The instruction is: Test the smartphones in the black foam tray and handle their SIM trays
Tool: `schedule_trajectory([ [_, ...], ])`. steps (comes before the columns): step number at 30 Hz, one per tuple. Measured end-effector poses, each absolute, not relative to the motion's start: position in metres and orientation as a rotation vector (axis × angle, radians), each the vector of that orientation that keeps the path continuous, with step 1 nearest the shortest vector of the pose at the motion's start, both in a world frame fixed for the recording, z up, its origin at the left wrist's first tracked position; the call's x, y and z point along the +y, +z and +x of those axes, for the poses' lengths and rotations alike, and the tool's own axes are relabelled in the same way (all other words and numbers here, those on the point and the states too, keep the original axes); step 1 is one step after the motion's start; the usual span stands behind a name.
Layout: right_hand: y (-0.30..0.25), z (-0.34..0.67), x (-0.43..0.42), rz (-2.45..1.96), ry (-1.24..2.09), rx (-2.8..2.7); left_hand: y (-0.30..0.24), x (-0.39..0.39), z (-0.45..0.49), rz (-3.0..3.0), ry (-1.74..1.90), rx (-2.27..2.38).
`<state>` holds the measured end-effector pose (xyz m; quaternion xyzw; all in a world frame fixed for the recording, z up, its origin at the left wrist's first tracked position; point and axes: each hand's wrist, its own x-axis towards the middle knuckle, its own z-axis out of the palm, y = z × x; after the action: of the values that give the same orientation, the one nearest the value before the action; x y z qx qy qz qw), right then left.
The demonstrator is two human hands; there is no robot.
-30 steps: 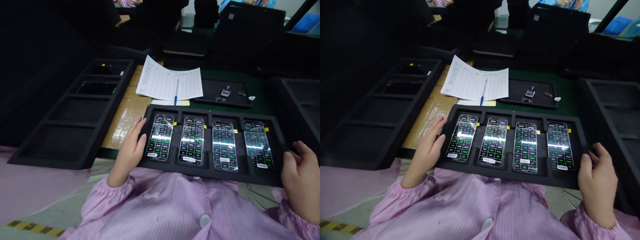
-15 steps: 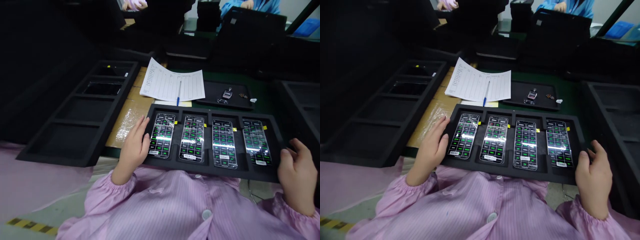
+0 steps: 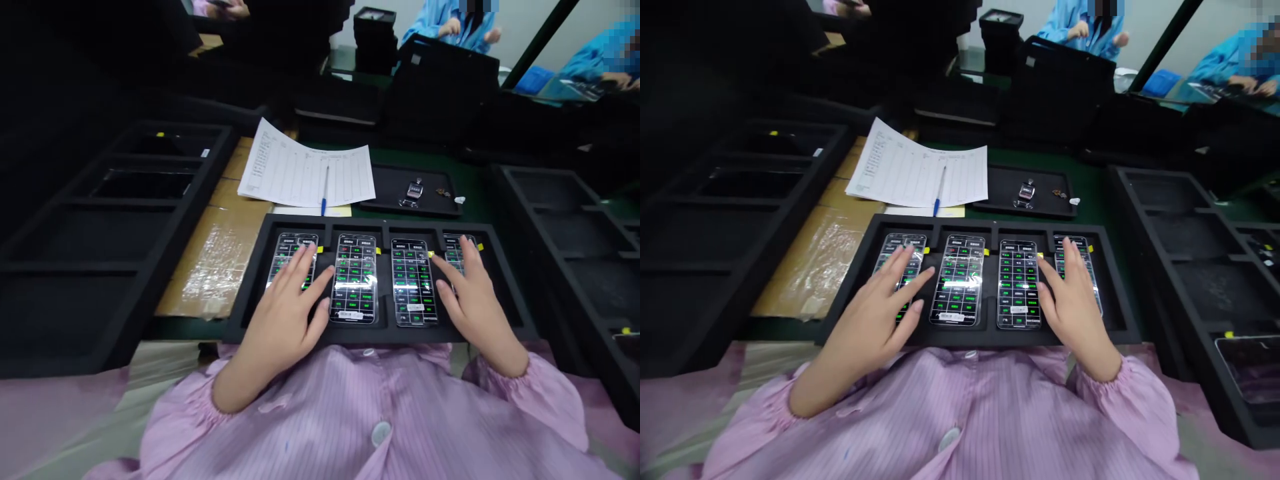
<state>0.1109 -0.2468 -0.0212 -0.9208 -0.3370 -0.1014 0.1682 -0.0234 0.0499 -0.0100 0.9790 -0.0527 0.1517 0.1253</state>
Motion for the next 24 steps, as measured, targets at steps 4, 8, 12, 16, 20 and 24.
schedule_trajectory([
  [4, -0.022, 0.129, -0.241, -2.711, -0.283, -0.955, -0.001, 0.055, -0.012, 2.850, 0.494, 0.106],
  [8, -0.026, 0.127, -0.235, -2.734, -0.311, -0.987, 0.003, 0.062, -0.007, 2.844, 0.453, 0.304],
  [12, -0.019, 0.112, -0.222, -2.579, -0.331, -1.112, 0.000, 0.067, -0.008, 2.834, 0.384, 0.417],
  [16, -0.006, 0.103, -0.200, -2.433, -0.179, -1.290, 0.000, 0.070, -0.013, 2.811, 0.340, 0.431],
  [20, -0.002, 0.101, -0.184, -2.420, -0.128, -1.330, 0.002, 0.073, -0.021, 2.820, 0.261, 0.314],
  [24, -0.004, 0.100, -0.180, -2.363, -0.074, -1.330, -0.003, 0.079, -0.022, 2.841, 0.139, 0.111],
])
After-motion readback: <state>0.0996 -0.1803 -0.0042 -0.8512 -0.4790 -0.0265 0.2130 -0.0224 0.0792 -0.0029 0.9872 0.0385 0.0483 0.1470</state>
